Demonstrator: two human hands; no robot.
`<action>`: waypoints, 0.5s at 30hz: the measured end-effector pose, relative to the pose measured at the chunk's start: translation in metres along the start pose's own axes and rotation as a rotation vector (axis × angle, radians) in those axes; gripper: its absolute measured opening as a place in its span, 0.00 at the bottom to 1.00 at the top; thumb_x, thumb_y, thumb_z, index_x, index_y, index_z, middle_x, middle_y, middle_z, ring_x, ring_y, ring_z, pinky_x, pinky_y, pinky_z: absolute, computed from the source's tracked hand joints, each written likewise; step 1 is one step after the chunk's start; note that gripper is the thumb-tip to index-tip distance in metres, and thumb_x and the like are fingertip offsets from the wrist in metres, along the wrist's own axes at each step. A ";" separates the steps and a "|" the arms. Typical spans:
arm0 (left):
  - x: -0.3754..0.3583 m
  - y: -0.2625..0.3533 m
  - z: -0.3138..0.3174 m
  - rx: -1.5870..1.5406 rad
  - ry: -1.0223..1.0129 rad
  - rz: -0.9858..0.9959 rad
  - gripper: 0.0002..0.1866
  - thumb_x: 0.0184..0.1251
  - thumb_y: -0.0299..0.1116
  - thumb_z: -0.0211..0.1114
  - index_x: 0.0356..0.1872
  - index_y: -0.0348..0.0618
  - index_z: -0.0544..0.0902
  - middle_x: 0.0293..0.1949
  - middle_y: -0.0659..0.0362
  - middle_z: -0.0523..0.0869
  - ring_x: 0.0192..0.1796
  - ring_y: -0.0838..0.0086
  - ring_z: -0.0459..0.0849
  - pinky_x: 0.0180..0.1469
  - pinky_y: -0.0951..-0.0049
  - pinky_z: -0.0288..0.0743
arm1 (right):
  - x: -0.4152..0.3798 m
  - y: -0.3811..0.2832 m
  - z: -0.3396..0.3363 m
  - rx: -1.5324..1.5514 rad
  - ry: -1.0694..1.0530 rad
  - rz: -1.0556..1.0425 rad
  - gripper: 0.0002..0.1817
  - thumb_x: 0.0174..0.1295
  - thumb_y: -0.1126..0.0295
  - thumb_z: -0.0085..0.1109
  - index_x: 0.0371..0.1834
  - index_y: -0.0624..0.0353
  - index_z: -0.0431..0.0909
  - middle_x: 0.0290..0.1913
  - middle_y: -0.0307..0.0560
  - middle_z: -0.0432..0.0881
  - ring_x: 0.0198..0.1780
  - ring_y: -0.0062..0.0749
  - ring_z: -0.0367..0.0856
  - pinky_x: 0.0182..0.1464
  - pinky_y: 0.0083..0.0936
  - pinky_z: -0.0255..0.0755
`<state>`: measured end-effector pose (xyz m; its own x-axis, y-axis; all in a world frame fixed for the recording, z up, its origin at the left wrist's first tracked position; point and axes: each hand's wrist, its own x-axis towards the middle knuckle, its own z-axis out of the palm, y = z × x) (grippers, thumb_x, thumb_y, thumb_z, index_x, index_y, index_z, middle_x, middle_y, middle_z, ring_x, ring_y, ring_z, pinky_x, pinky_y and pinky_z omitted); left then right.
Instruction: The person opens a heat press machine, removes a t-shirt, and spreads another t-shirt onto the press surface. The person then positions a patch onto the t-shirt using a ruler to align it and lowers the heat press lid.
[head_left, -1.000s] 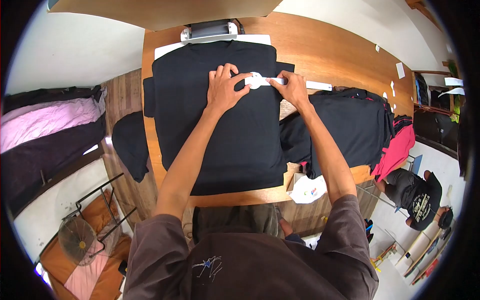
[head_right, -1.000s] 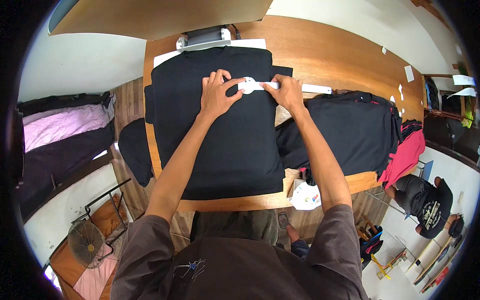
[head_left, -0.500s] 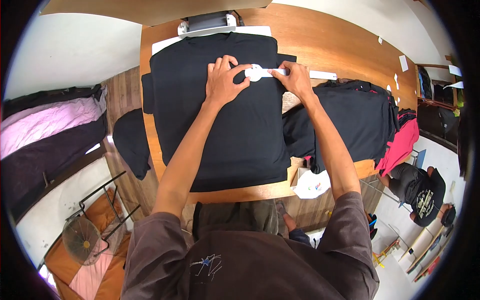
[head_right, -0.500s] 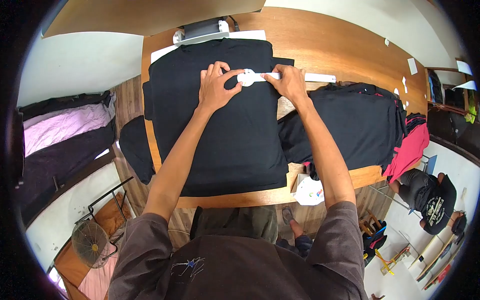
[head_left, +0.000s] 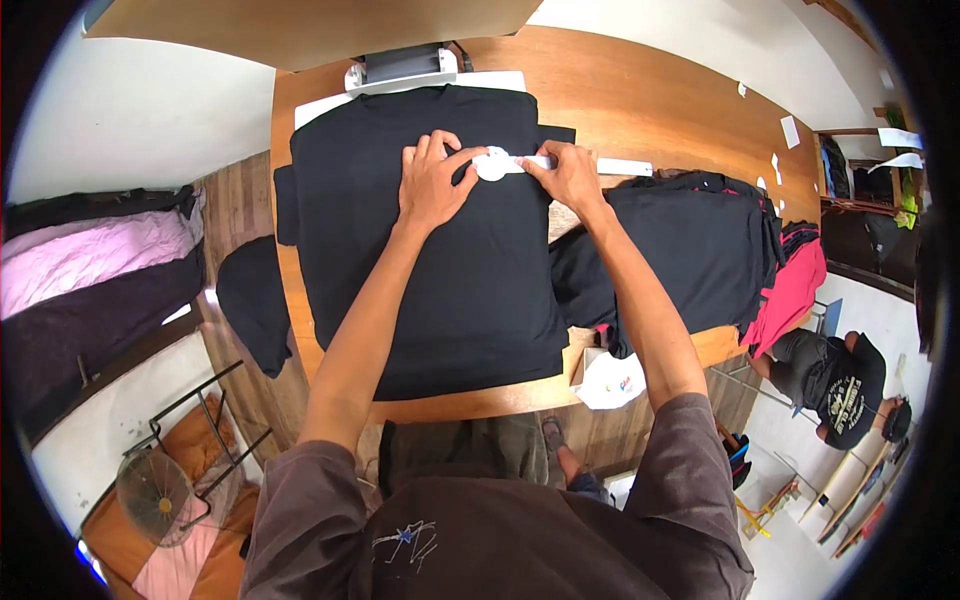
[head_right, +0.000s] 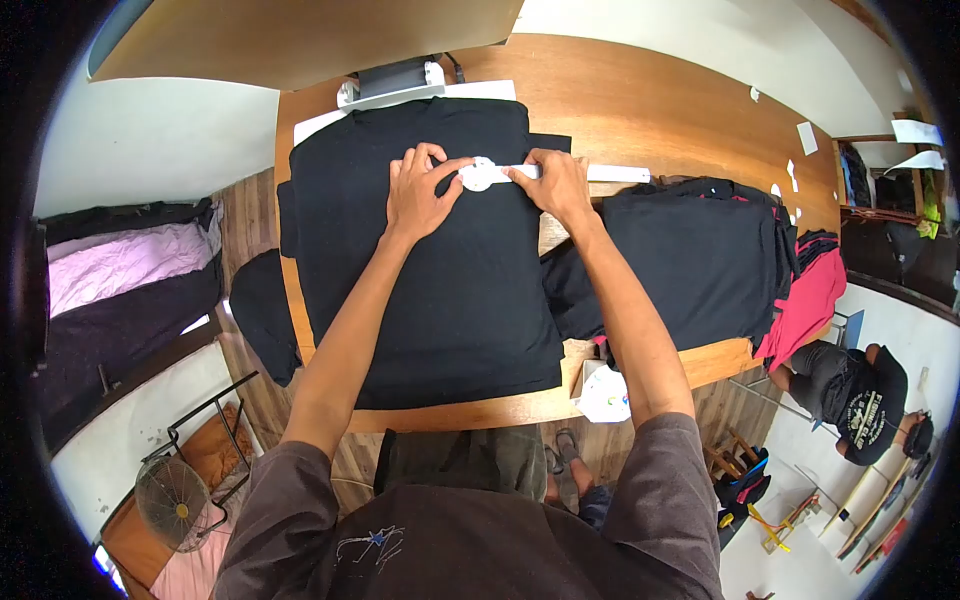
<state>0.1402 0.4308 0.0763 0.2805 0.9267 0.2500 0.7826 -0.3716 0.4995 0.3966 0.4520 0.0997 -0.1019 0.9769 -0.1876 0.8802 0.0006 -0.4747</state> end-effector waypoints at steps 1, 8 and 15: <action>-0.001 0.001 0.000 -0.001 -0.001 -0.004 0.17 0.71 0.40 0.72 0.59 0.71 0.93 0.49 0.67 0.78 0.49 0.71 0.74 0.54 0.65 0.63 | 0.001 0.001 0.000 0.008 -0.006 0.000 0.28 0.63 0.39 0.75 0.39 0.58 0.91 0.33 0.53 0.91 0.43 0.50 0.89 0.65 0.63 0.64; -0.001 0.001 -0.001 -0.011 0.006 -0.005 0.17 0.70 0.40 0.72 0.58 0.71 0.93 0.49 0.67 0.77 0.49 0.71 0.74 0.55 0.65 0.63 | 0.004 0.005 0.002 0.020 -0.009 -0.007 0.28 0.63 0.39 0.75 0.38 0.57 0.91 0.30 0.51 0.90 0.40 0.51 0.89 0.64 0.64 0.65; -0.001 0.001 0.001 0.021 0.027 0.010 0.15 0.68 0.41 0.73 0.55 0.69 0.93 0.48 0.66 0.78 0.51 0.70 0.76 0.54 0.64 0.65 | 0.002 0.006 0.006 -0.007 0.051 -0.062 0.29 0.64 0.38 0.74 0.38 0.57 0.90 0.29 0.53 0.89 0.39 0.51 0.89 0.59 0.61 0.67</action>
<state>0.1409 0.4296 0.0756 0.2741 0.9209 0.2771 0.7912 -0.3797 0.4794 0.3994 0.4526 0.0913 -0.1324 0.9846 -0.1143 0.8761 0.0623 -0.4782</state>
